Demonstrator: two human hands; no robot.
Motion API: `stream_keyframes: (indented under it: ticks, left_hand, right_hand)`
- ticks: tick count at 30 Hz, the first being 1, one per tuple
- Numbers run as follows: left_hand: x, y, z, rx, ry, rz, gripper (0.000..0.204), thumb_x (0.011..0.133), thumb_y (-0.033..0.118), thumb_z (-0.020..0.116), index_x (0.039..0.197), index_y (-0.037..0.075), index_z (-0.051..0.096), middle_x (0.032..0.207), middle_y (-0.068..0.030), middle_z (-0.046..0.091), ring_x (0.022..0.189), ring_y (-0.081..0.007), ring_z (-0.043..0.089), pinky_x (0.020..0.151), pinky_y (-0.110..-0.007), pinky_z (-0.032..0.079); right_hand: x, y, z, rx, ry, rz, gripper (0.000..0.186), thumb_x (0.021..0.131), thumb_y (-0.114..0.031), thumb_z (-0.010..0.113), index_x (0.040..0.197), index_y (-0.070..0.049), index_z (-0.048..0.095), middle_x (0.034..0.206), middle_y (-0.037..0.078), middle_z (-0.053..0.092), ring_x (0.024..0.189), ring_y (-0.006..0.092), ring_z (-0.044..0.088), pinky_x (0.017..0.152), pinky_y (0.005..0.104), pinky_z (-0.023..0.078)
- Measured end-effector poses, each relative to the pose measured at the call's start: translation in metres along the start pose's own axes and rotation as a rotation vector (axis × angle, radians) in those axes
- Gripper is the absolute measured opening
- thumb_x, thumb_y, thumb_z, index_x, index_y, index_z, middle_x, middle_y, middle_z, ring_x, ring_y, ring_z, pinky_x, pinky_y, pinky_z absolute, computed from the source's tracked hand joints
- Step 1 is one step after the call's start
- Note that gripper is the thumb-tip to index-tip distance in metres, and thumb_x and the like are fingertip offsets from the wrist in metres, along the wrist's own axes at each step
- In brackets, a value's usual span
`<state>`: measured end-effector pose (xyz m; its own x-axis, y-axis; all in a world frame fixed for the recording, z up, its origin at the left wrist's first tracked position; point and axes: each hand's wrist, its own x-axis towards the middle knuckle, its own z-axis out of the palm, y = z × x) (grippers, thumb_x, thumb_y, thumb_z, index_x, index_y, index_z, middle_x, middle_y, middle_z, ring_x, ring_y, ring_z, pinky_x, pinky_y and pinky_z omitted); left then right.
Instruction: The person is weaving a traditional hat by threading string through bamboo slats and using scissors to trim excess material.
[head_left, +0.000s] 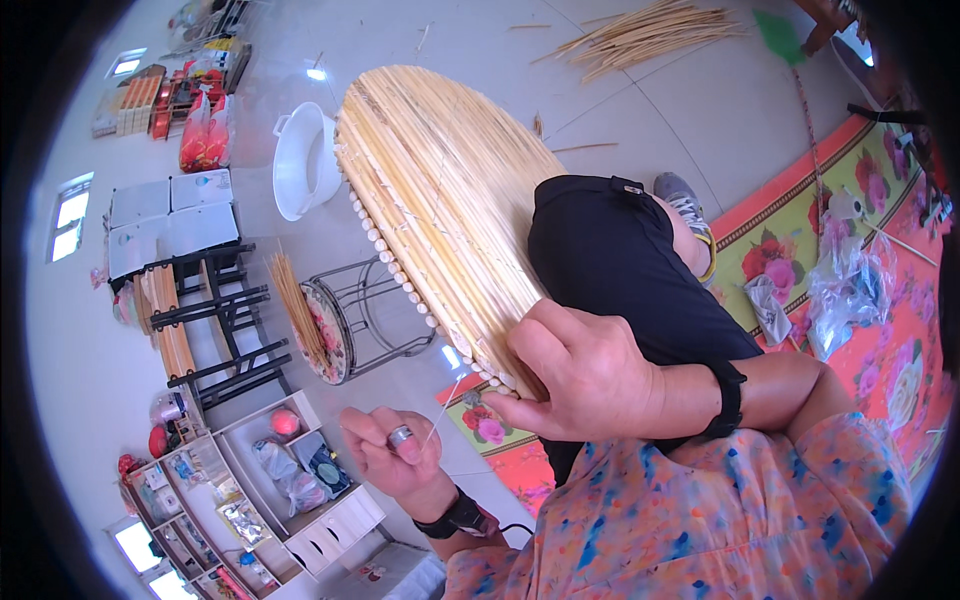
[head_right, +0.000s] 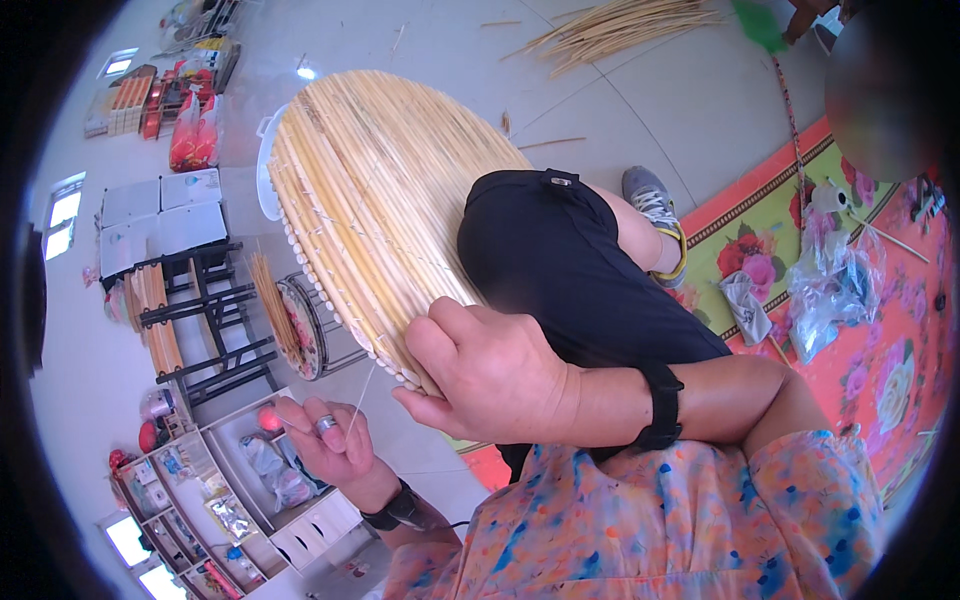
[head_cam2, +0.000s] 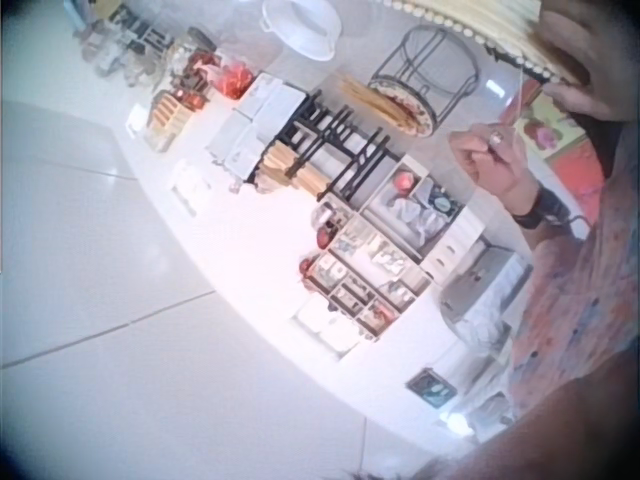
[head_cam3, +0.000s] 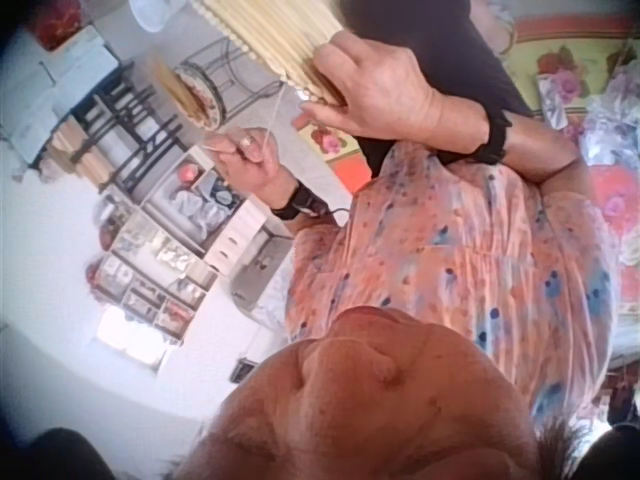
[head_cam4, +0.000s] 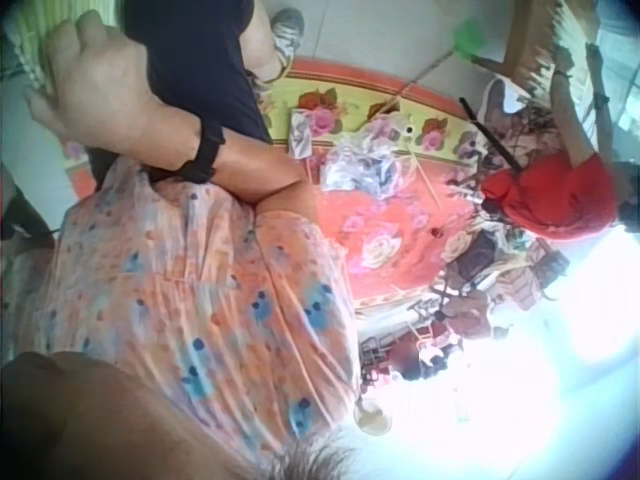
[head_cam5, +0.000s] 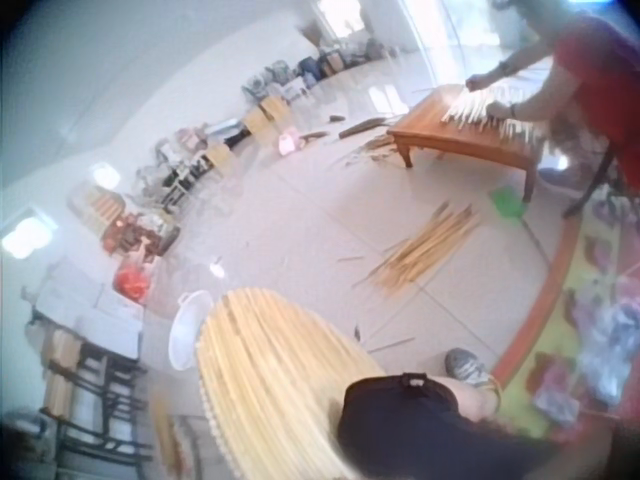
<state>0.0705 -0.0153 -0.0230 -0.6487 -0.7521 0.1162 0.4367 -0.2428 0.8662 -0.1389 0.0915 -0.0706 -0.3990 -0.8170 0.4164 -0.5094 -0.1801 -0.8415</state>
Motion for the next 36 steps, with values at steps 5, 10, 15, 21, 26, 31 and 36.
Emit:
stream_keyframes:
  ticks: [5, 10, 15, 21, 26, 31, 36]
  left_hand:
    - [-0.003, 0.009, 0.021, 0.564, 0.084, -0.195, 0.005, 0.089, -0.006, 0.055, 0.088, -0.002, 0.052, 0.073, -0.0098, 0.058, 0.055, -0.0150, 0.057, 0.052, -0.027, 0.049]
    - [0.004, 0.007, 0.029, 0.902, 0.126, -0.455, 0.004, 0.086, -0.005, 0.060, 0.090, -0.006, 0.059, 0.073, -0.0087, 0.054, 0.053, -0.0162, 0.058, 0.046, -0.028, 0.047]
    - [0.006, 0.006, 0.005, 0.788, -0.088, -0.181, 0.015, 0.088, 0.007, 0.070, 0.077, -0.001, 0.064, 0.074, -0.0075, 0.054, 0.054, -0.0158, 0.057, 0.046, -0.027, 0.046]
    - [0.024, -0.049, -0.002, 0.039, -0.160, -0.059, 0.034, 0.093, 0.028, 0.069, 0.077, -0.001, 0.062, 0.091, -0.0183, 0.060, 0.059, -0.0202, 0.062, 0.052, -0.027, 0.050]
    - [0.031, -0.084, -0.004, -0.366, -0.219, 0.023, 0.026, 0.096, 0.020, 0.063, 0.079, 0.001, 0.060, 0.101, -0.0235, 0.061, 0.063, -0.0249, 0.063, 0.056, -0.033, 0.054]
    - [0.035, -0.068, 0.014, 0.014, -0.132, 0.210, 0.011, 0.094, 0.003, 0.061, 0.098, -0.005, 0.066, 0.089, -0.0154, 0.063, 0.070, -0.0195, 0.062, 0.061, -0.029, 0.054]
    - [0.032, -0.055, 0.022, 0.197, -0.077, 0.252, 0.007, 0.091, -0.006, 0.062, 0.096, -0.007, 0.066, 0.090, -0.0114, 0.066, 0.073, -0.0147, 0.064, 0.061, -0.025, 0.053]
  right_hand:
    - [-0.001, 0.003, 0.000, 0.019, 0.080, -0.022, 0.052, 0.070, -0.030, 0.085, 0.103, -0.003, 0.056, 0.079, 0.009, 0.054, 0.061, 0.0235, 0.061, 0.049, 0.0326, 0.049]
    - [-0.002, -0.003, 0.002, -0.001, 0.051, -0.008, 0.052, 0.070, -0.023, 0.085, 0.108, -0.004, 0.056, 0.082, 0.008, 0.056, 0.063, 0.0221, 0.062, 0.050, 0.0314, 0.049]
    - [0.000, -0.009, -0.001, -0.047, 0.027, 0.001, 0.052, 0.068, -0.019, 0.085, 0.109, -0.004, 0.056, 0.083, 0.008, 0.056, 0.062, 0.0211, 0.061, 0.050, 0.0308, 0.050]
    - [0.000, -0.018, -0.006, -0.137, -0.025, 0.081, 0.048, 0.072, -0.021, 0.080, 0.110, -0.004, 0.055, 0.083, 0.010, 0.055, 0.062, 0.0289, 0.062, 0.052, 0.0375, 0.053]
    - [0.012, -0.032, -0.008, -0.294, -0.084, 0.084, 0.046, 0.073, -0.021, 0.079, 0.108, -0.003, 0.054, 0.082, 0.012, 0.060, 0.062, 0.0314, 0.064, 0.051, 0.0390, 0.052]
    - [0.021, -0.037, -0.004, -0.401, -0.088, 0.164, 0.033, 0.081, -0.021, 0.075, 0.096, -0.004, 0.050, 0.073, 0.013, 0.062, 0.056, 0.0341, 0.064, 0.048, 0.0411, 0.051]
    - [0.024, -0.042, 0.000, -0.479, -0.102, 0.112, 0.024, 0.083, -0.010, 0.072, 0.093, -0.001, 0.052, 0.062, 0.011, 0.058, 0.050, 0.0221, 0.061, 0.048, 0.0306, 0.047]
